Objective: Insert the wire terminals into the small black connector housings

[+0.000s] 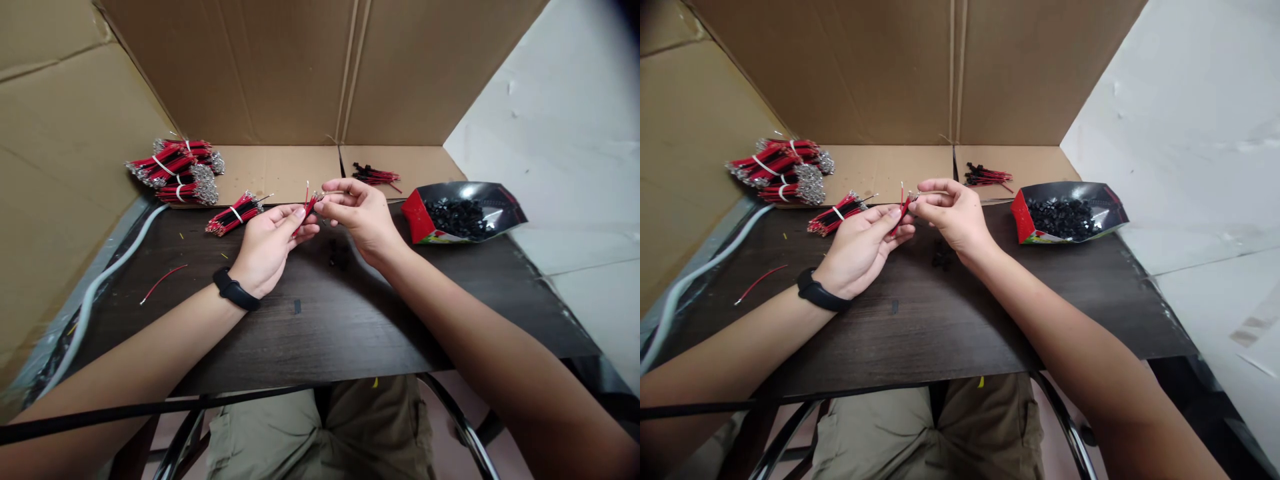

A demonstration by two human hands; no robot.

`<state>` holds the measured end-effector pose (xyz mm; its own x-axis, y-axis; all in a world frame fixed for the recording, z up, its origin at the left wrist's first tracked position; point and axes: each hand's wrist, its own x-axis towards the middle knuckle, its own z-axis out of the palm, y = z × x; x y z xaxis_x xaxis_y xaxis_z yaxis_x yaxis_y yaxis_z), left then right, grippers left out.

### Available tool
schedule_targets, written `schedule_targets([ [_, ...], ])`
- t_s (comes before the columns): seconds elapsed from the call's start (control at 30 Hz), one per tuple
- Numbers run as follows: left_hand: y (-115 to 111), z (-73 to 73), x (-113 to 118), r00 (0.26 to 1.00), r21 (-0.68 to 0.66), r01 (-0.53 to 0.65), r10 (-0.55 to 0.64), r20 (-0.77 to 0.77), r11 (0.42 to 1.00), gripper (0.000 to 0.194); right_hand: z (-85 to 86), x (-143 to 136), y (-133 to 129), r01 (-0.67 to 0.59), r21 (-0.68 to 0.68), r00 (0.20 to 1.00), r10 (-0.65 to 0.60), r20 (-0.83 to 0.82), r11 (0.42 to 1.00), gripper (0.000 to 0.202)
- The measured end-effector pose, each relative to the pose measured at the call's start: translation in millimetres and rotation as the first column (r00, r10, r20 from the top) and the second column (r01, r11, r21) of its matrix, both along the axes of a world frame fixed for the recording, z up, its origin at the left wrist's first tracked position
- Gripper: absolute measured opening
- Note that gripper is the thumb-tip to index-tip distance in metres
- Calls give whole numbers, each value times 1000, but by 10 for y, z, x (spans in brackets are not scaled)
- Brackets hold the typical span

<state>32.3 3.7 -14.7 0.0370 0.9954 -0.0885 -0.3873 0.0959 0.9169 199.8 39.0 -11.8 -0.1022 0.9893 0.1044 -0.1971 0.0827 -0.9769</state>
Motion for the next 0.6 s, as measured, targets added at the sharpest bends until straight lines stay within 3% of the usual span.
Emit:
schedule_targets([
  [0.17, -18, -40, -16, 988, 151, 27, -3, -157, 988, 19, 38, 14, -2, 36, -16, 999, -36, -10, 999, 46],
  [0.27, -4, -52, -19, 985, 139, 34, -10, -172, 990, 21, 59, 22, -4, 47, -17, 999, -48, -6, 999, 46],
  [0.43, 31, -29, -27, 979, 121, -54, 77, -190, 991, 13, 47, 88, 77, 77, 10, 993, -77, 84, 997, 42],
  [0.6, 80, 41, -102, 973, 76, -99, 112, -202, 992, 7, 60, 380, 280, 184, 214, 942, -234, 239, 959, 32],
])
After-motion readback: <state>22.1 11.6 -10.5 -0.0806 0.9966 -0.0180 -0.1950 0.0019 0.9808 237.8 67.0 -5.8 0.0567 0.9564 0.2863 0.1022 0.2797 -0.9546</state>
